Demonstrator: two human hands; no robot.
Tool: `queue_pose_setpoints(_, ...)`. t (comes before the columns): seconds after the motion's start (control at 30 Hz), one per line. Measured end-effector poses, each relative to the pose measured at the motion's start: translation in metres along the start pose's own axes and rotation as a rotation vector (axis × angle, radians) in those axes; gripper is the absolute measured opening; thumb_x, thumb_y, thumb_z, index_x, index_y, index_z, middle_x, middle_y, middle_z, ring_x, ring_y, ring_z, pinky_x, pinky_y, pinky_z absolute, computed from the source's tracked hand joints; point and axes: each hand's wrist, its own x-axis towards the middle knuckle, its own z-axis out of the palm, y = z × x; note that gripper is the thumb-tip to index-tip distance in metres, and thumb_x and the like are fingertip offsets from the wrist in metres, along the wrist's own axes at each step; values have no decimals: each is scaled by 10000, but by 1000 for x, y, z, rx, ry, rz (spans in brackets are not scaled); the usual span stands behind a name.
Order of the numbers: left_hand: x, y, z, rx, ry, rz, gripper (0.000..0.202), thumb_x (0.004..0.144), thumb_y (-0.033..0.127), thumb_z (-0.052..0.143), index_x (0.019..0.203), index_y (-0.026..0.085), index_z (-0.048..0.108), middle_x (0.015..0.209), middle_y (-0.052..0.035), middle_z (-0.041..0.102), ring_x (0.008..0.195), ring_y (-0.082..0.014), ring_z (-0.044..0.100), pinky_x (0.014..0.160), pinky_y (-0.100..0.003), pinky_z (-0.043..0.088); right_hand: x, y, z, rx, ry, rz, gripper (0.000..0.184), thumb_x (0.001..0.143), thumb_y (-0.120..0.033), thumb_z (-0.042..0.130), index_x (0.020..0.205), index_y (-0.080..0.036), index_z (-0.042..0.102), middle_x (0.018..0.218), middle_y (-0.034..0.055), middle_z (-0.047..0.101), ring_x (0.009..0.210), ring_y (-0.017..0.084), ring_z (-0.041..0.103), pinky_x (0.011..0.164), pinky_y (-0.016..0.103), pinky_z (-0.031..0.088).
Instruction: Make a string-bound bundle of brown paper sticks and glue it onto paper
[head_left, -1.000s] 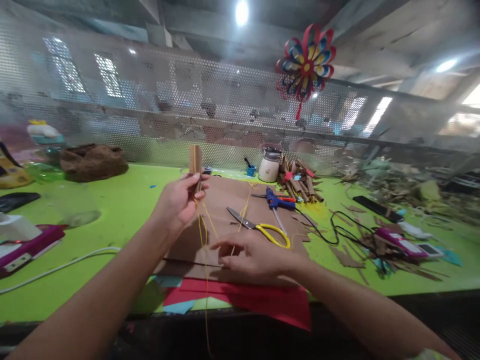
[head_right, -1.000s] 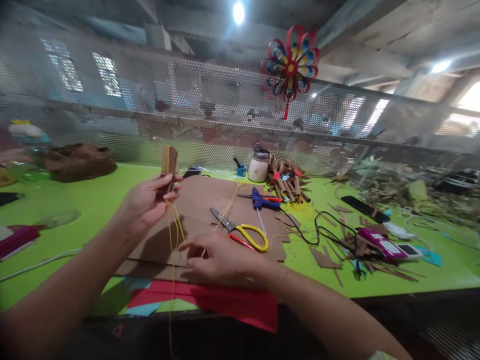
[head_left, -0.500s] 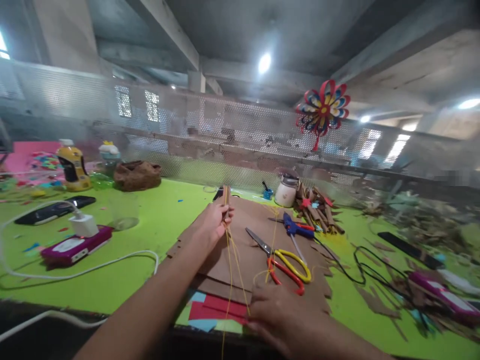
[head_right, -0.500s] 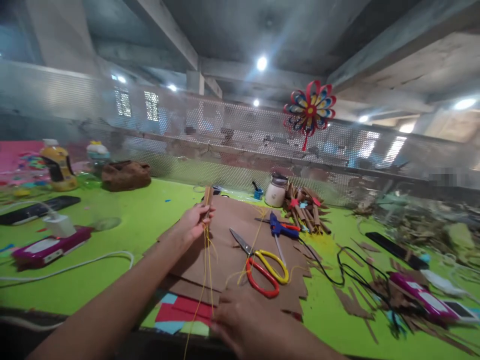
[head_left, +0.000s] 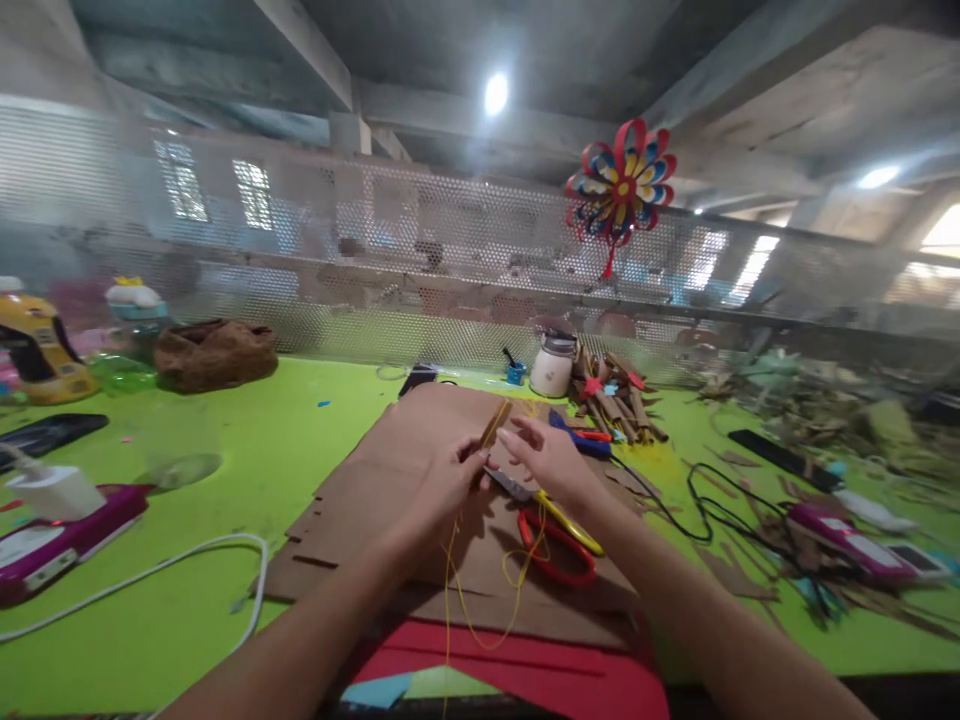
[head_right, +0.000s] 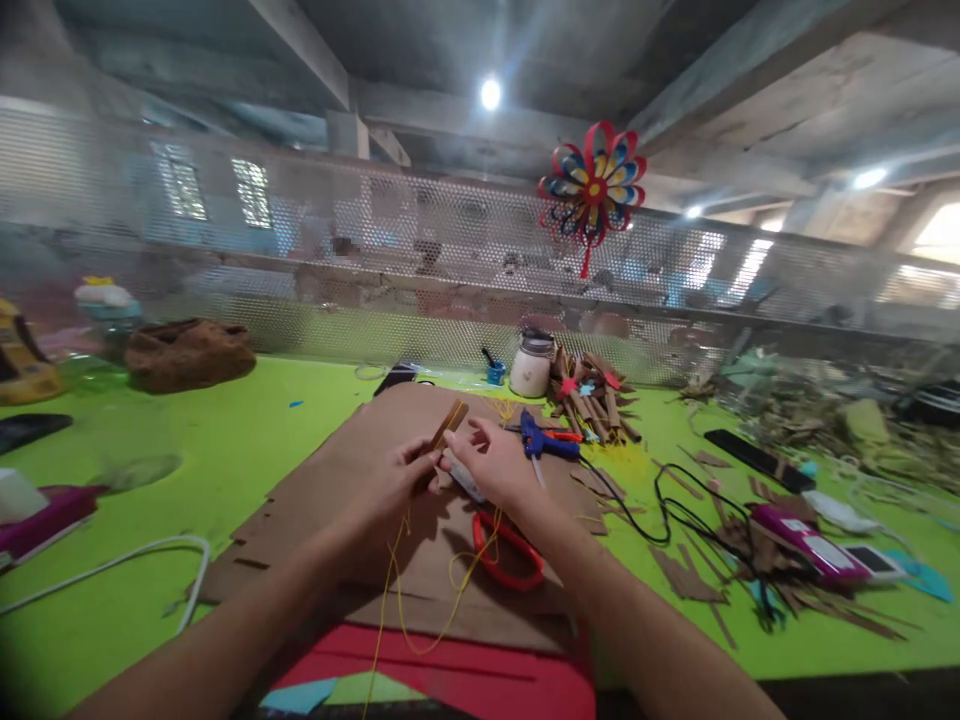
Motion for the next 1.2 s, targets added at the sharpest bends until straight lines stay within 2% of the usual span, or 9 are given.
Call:
queue_pose_setpoints(0.1,-5,-1,10,117,-35,6,190,766,271,593,898,138,624,697,-3,593,473,-60,441,464,-181,345,-3,2,10,138,-30,87,398,755,-508,601,925,-149,575,726,40,617,625,158,606,457,228,428)
queue_pose_setpoints(0.17,-9,1,16,192,-27,28,161,779,256,569,867,141,640,661,1,583,472,-68,430,462,-188,327,-7,-1,13,240,-3,146,368,733,-501,627,834,-158,541,669,14,583,567,135,577,427,213,403)
queue_pose_setpoints(0.33,-15,8,23,222,-26,-1,196,755,207,567,928,152,641,683,1,597,484,-75,431,467,-197,309,-10,2,9,463,100,179,389,664,-430,704,883,-171,513,668,-28,547,513,90,501,418,198,364)
queue_pose_setpoints(0.5,-18,15,25,162,-35,-76,161,740,224,582,872,152,640,677,6,581,473,-59,408,459,-192,284,-13,11,3,626,18,174,352,661,-378,707,881,-182,513,706,-37,557,522,84,508,458,205,363)
queue_pose_setpoints(0.7,-20,19,23,91,-54,-190,114,718,206,613,816,149,625,664,5,567,500,-50,410,471,-168,286,-15,9,1,661,-19,147,283,680,-366,692,815,-169,540,638,-46,541,493,76,465,463,211,341)
queue_pose_setpoints(0.9,-23,21,23,-6,-71,-238,299,819,440,538,821,153,622,670,-17,580,523,-67,454,456,-168,292,-17,6,3,665,-51,154,292,677,-394,691,812,-170,561,624,-46,537,460,73,446,452,217,318)
queue_pose_setpoints(1.03,-22,19,24,31,-41,-256,264,810,417,572,799,154,588,619,15,547,463,-40,394,432,-158,246,-16,10,5,648,-32,146,297,698,-420,675,803,-163,568,648,-37,542,477,71,450,456,212,319)
queue_pose_setpoints(1.2,-21,15,25,98,-45,-223,326,775,466,596,787,142,562,592,28,521,470,-45,378,429,-163,237,-13,14,6,606,-3,121,318,744,-475,622,731,-165,555,603,-34,534,474,78,434,438,214,316)
